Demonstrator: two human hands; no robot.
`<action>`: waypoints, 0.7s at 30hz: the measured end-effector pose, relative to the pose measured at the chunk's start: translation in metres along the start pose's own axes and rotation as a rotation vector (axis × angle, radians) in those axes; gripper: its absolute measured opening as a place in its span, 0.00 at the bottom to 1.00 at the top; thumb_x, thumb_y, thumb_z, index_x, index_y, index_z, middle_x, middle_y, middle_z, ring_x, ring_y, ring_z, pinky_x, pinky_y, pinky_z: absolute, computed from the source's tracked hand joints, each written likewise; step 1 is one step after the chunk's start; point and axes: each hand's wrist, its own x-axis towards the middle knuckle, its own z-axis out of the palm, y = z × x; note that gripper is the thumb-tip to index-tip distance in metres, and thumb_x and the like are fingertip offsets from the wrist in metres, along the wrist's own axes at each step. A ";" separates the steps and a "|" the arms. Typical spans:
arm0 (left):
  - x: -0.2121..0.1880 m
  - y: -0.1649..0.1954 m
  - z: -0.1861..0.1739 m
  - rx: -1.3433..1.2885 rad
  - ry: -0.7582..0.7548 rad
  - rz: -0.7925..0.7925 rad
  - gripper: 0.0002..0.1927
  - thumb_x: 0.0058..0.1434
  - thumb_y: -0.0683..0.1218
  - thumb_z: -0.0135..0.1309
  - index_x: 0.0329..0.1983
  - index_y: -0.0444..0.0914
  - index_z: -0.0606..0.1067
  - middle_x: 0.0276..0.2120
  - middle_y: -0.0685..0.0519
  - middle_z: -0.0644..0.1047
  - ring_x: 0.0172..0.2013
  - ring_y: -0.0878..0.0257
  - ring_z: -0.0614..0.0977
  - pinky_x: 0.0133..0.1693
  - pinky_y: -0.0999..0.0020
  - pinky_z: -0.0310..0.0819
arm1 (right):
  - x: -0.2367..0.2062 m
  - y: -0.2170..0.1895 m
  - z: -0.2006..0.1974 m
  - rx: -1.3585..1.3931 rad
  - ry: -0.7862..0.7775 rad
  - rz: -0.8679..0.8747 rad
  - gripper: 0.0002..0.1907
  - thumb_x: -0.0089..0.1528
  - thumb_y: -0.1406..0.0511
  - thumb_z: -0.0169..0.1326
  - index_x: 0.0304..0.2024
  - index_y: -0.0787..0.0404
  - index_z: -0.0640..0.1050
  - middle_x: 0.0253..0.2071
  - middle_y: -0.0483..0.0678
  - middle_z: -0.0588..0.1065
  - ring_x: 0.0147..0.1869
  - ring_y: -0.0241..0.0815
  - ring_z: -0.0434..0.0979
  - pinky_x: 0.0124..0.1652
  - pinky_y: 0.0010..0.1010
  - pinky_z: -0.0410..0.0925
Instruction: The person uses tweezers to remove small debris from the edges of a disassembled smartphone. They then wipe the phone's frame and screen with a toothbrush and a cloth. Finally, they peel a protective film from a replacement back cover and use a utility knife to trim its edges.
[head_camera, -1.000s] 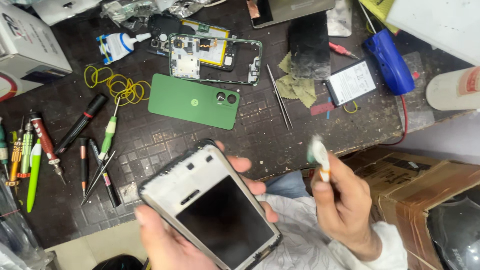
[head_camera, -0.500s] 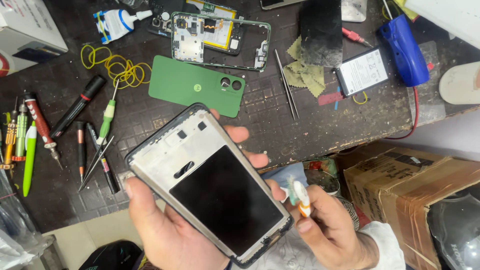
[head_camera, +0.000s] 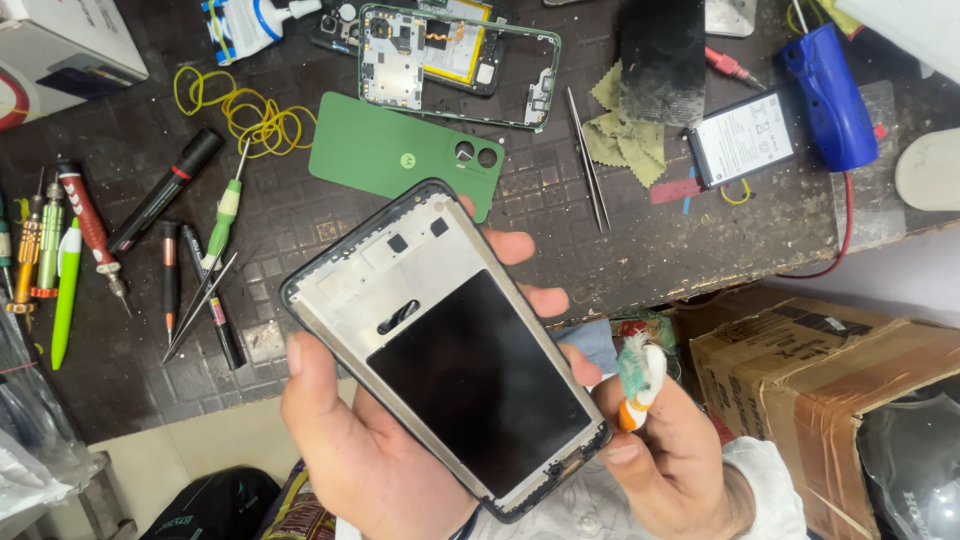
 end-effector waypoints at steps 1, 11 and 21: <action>0.000 0.000 0.001 0.073 -0.002 -0.018 0.51 0.65 0.73 0.32 0.78 0.31 0.54 0.65 0.33 0.68 0.51 0.40 0.77 0.46 0.39 0.78 | 0.000 0.000 0.000 -0.017 -0.004 -0.016 0.13 0.74 0.62 0.49 0.50 0.68 0.70 0.39 0.43 0.68 0.42 0.31 0.65 0.50 0.26 0.63; 0.007 -0.014 0.002 0.245 -0.132 -0.105 0.63 0.56 0.82 0.37 0.70 0.22 0.59 0.56 0.30 0.73 0.51 0.46 0.78 0.55 0.51 0.75 | -0.011 0.022 0.008 0.288 0.267 0.053 0.17 0.71 0.61 0.53 0.50 0.70 0.68 0.36 0.49 0.71 0.36 0.32 0.65 0.36 0.25 0.63; -0.002 -0.017 0.005 0.266 -0.125 -0.104 0.65 0.58 0.83 0.39 0.66 0.17 0.61 0.45 0.30 0.75 0.48 0.43 0.79 0.54 0.49 0.75 | -0.001 0.003 0.011 0.399 0.285 0.095 0.25 0.70 0.63 0.52 0.63 0.74 0.65 0.56 0.70 0.66 0.45 0.36 0.73 0.39 0.25 0.67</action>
